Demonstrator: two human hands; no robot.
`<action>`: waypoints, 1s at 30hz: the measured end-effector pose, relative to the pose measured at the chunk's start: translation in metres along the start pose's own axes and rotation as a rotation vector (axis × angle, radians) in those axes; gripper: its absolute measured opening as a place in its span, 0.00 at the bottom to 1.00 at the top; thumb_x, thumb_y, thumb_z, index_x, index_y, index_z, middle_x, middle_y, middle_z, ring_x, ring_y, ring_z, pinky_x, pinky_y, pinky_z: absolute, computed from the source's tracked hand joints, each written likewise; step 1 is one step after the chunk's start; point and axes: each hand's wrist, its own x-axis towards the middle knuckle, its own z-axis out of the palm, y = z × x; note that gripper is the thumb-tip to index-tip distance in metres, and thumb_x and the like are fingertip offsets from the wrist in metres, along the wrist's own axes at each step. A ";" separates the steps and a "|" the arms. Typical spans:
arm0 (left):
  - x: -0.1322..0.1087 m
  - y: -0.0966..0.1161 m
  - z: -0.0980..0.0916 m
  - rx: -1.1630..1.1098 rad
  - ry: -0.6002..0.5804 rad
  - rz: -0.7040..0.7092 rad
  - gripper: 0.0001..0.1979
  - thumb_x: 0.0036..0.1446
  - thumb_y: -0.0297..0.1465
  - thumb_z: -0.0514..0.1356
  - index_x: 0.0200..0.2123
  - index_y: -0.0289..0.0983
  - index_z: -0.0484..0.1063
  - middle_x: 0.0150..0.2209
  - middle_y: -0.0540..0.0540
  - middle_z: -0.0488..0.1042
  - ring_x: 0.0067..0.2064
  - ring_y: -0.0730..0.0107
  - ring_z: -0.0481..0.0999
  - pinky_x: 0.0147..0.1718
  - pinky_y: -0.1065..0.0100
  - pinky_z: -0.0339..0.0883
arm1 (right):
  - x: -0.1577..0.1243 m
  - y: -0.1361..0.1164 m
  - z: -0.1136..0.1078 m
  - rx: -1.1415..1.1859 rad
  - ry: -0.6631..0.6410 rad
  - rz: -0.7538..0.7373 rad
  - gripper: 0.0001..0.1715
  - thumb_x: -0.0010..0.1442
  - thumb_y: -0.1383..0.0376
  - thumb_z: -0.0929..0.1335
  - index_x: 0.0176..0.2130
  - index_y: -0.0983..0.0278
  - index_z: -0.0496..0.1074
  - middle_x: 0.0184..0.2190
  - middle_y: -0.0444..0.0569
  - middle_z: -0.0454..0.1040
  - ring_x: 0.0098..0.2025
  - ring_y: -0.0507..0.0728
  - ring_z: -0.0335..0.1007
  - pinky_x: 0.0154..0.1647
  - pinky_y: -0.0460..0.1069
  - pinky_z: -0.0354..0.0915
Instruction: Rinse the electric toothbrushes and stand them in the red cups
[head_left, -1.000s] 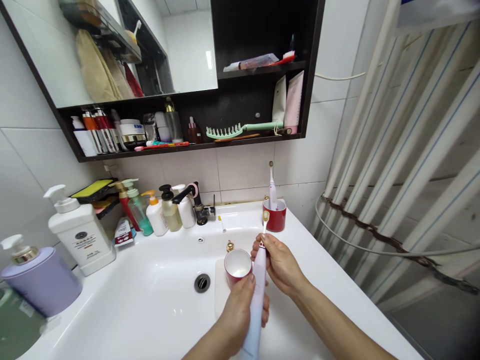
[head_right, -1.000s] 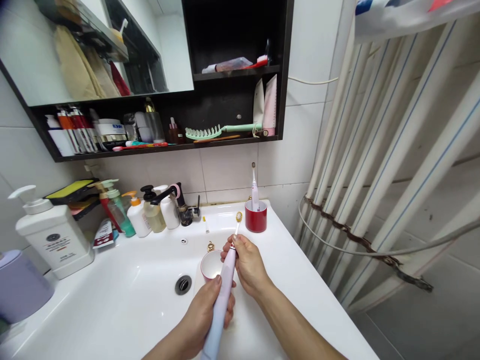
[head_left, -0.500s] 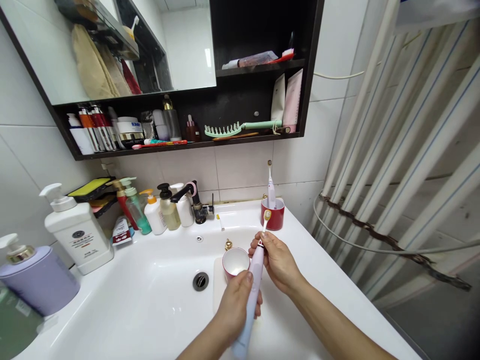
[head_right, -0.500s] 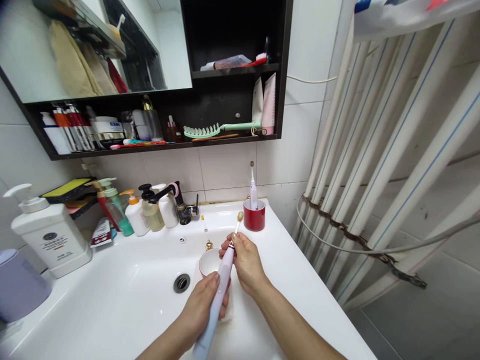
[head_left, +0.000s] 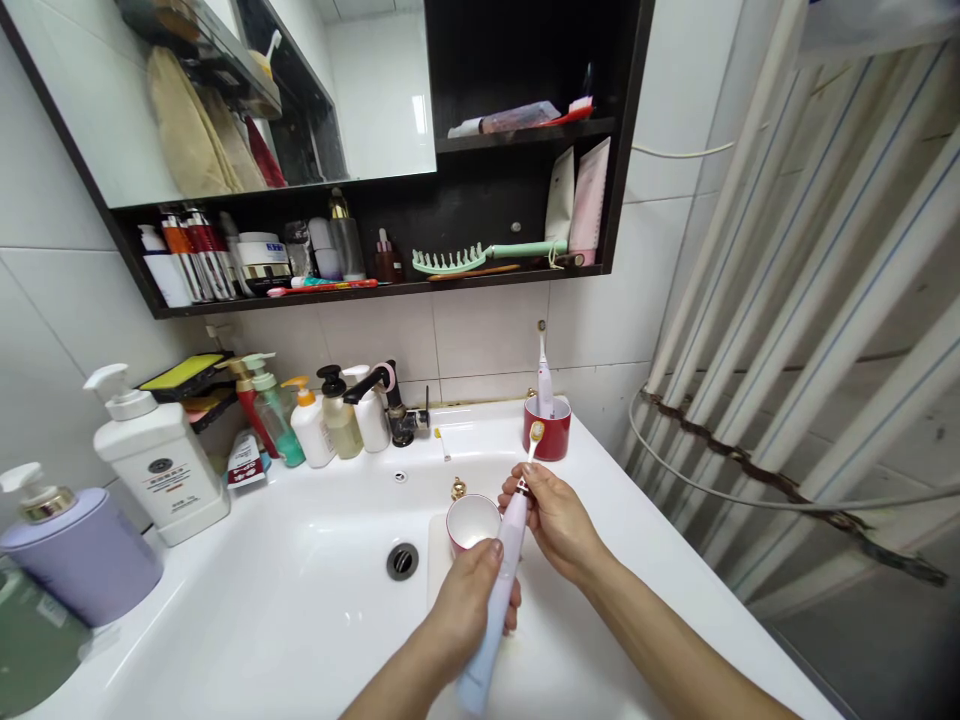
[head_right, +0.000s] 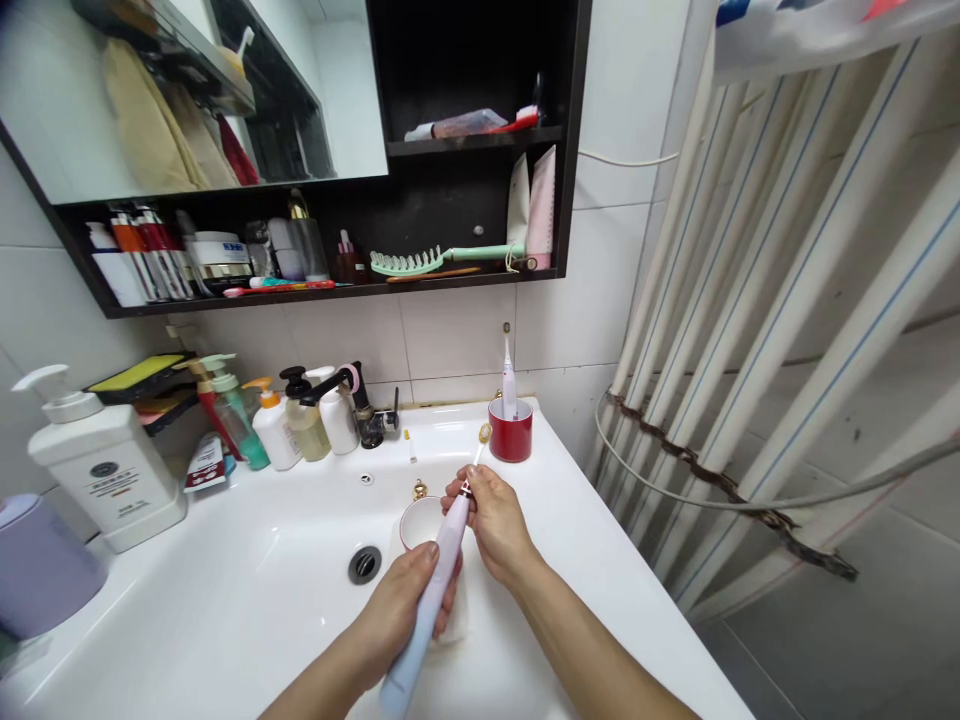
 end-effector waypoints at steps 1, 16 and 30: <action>0.000 0.001 -0.001 -0.048 -0.035 -0.049 0.23 0.43 0.48 0.44 0.29 0.32 0.59 0.18 0.51 0.60 0.16 0.80 0.59 0.17 0.73 0.50 | 0.001 0.000 0.000 0.002 -0.001 0.008 0.10 0.45 0.60 0.63 0.23 0.65 0.61 0.17 0.41 0.64 0.21 0.48 0.62 0.27 0.46 0.59; 0.010 0.018 -0.020 -0.419 0.345 -0.086 0.15 0.47 0.41 0.44 0.29 0.33 0.57 0.15 0.53 0.59 0.14 0.81 0.57 0.15 0.75 0.47 | 0.080 0.017 0.001 -0.824 0.105 0.059 0.14 0.47 0.63 0.61 0.36 0.68 0.61 0.20 0.42 0.63 0.18 0.46 0.59 0.18 0.44 0.59; 0.011 0.017 -0.021 -0.430 0.303 -0.004 0.18 0.46 0.43 0.44 0.28 0.32 0.58 0.16 0.50 0.62 0.15 0.79 0.58 0.16 0.74 0.49 | 0.168 0.056 0.042 -1.619 -0.017 -0.004 0.14 0.52 0.64 0.57 0.40 0.65 0.60 0.40 0.48 0.62 0.38 0.52 0.60 0.36 0.52 0.59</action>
